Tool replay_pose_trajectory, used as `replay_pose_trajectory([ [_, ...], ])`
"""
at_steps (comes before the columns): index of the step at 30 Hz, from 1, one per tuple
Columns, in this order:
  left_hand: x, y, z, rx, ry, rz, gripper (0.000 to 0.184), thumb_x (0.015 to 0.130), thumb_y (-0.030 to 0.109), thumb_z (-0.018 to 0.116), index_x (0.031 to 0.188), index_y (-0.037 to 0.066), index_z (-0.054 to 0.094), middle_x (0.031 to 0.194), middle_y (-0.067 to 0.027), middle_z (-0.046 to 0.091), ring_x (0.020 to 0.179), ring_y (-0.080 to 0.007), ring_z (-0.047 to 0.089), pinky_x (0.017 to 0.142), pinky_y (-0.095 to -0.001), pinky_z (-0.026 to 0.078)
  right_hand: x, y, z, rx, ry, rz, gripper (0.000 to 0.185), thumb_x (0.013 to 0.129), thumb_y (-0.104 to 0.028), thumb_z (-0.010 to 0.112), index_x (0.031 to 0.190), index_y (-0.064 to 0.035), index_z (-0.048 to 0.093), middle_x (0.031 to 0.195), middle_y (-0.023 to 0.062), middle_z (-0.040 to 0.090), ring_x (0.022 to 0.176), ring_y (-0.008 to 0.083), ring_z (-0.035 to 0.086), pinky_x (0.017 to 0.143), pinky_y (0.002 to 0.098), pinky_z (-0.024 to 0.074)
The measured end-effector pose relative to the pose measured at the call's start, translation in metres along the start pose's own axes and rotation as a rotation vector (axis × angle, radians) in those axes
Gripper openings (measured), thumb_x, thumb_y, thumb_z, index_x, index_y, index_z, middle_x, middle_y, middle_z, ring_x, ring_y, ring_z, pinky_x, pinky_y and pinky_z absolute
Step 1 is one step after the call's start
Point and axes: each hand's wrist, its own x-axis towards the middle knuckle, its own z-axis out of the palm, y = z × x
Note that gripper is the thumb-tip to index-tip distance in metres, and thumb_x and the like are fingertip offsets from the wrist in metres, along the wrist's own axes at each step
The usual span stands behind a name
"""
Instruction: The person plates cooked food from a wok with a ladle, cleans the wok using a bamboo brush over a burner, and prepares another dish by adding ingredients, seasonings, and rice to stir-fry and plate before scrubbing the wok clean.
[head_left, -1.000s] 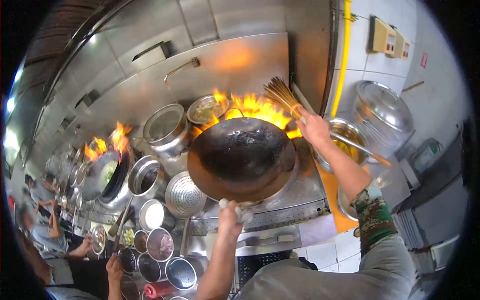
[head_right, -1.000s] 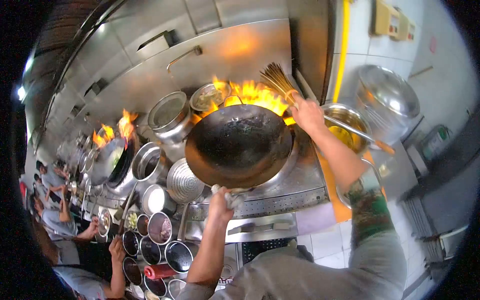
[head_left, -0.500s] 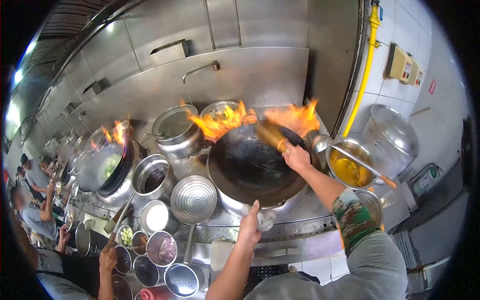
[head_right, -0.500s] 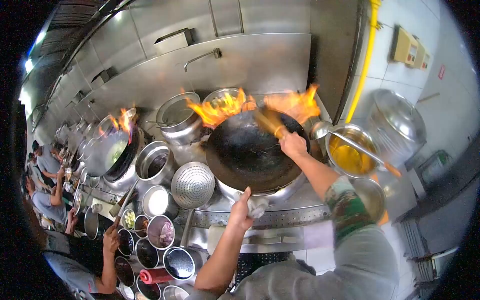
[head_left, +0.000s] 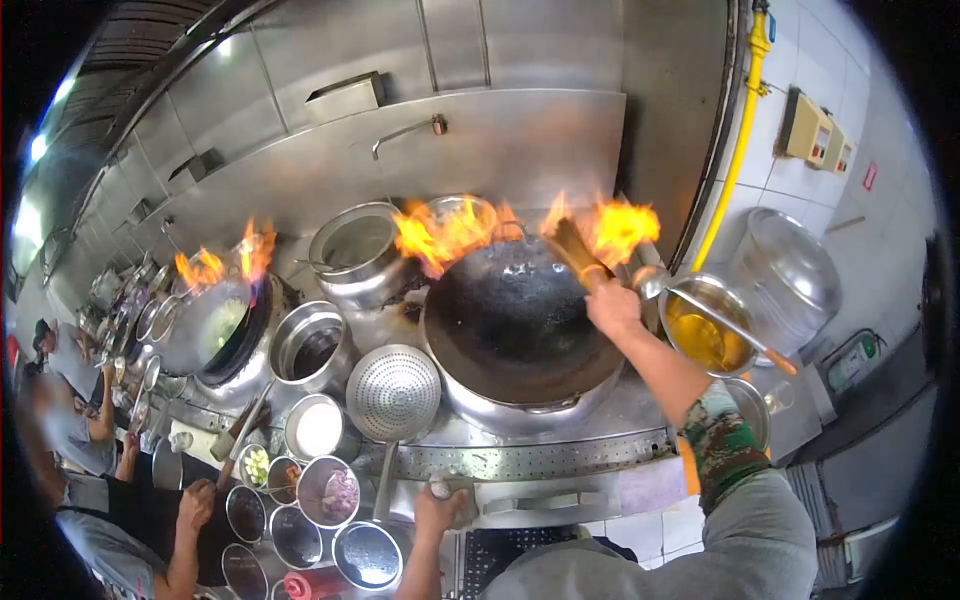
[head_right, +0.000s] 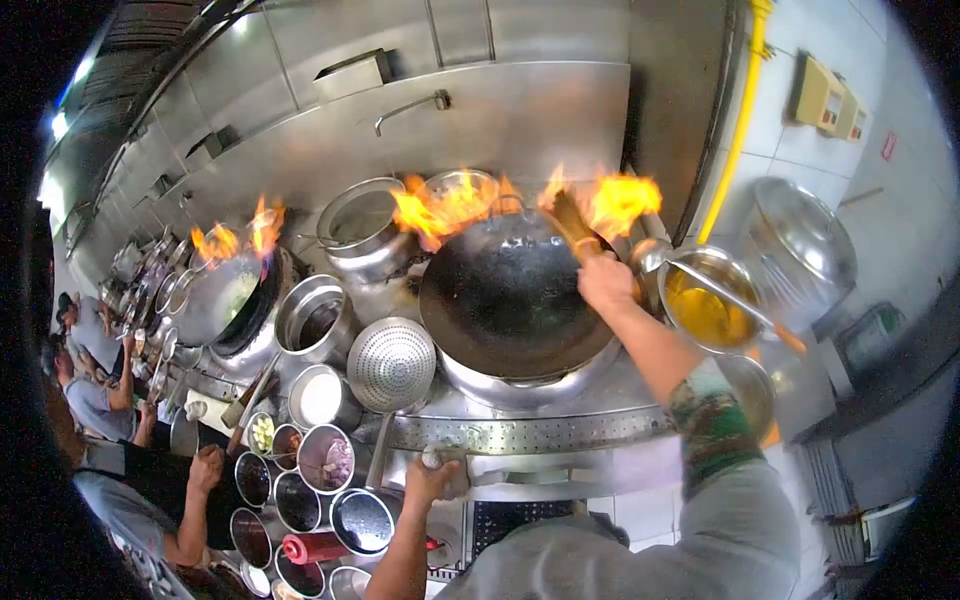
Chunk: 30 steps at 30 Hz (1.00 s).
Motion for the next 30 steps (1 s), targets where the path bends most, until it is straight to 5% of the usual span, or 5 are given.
replay_pose_trajectory([
  [6, -0.031, 0.043, -0.001, 0.313, 0.376, 0.114, 0.072, 0.064, 0.034, 0.082, 0.116, -0.006, 0.054, 0.116, -0.0242, 0.056, 0.110, -0.0400, 0.051, 0.093, -0.0442, 0.040, -0.047, -0.010, -0.032, 0.613, -0.991, -0.117, 0.048, 0.075, -0.036, 0.068, 0.117, -0.0132, 0.061, 0.101, 0.0188, 0.066, 0.079, 0.0322, 0.066, 0.073, 0.0404, 0.0531],
  [10, -0.023, 0.147, 0.013, 0.334, 0.478, 0.688, 0.057, 0.068, 0.031, 0.078, 0.114, 0.004, 0.059, 0.118, -0.0180, 0.053, 0.108, -0.0346, 0.049, 0.089, -0.0450, 0.038, 0.009, 0.056, -0.033, -0.178, -0.315, -0.107, 0.051, 0.085, -0.030, 0.061, 0.131, -0.0120, 0.049, 0.100, 0.0200, 0.065, 0.088, 0.0361, 0.065, 0.075, 0.0439, 0.0519],
  [14, -0.019, 0.237, 0.058, 0.231, 0.420, 0.855, 0.031, 0.077, 0.029, 0.070, 0.101, 0.010, 0.066, 0.104, -0.0085, 0.060, 0.098, -0.0253, 0.055, 0.083, -0.0436, 0.039, 0.000, 0.100, -0.022, 0.229, 0.548, -0.287, 0.052, 0.089, -0.026, 0.057, 0.137, -0.0126, 0.040, 0.100, 0.0164, 0.064, 0.079, 0.0311, 0.065, 0.070, 0.0411, 0.0511],
  [20, -0.017, 0.209, 0.091, 0.541, 0.353, 0.810, 0.012, 0.080, 0.030, 0.061, 0.079, 0.022, 0.069, 0.081, 0.0051, 0.061, 0.094, -0.0170, 0.057, 0.069, -0.0404, 0.038, -0.271, 0.117, -0.017, 1.601, 0.110, 0.343, 0.052, 0.095, -0.022, 0.050, 0.143, -0.0180, 0.030, 0.111, 0.0082, 0.057, 0.079, 0.0130, 0.058, 0.067, 0.0243, 0.0483],
  [30, -0.133, 0.199, 0.054, -0.029, 0.632, 0.764, 0.032, 0.071, 0.027, 0.073, 0.093, 0.006, 0.065, 0.103, -0.0121, 0.055, 0.100, -0.0287, 0.049, 0.084, -0.0425, 0.038, -0.332, 0.245, 0.057, 0.285, -0.103, -0.073, 0.053, 0.088, -0.019, 0.060, 0.135, -0.0053, 0.040, 0.109, 0.0147, 0.059, 0.086, 0.0211, 0.059, 0.075, 0.0324, 0.0490],
])
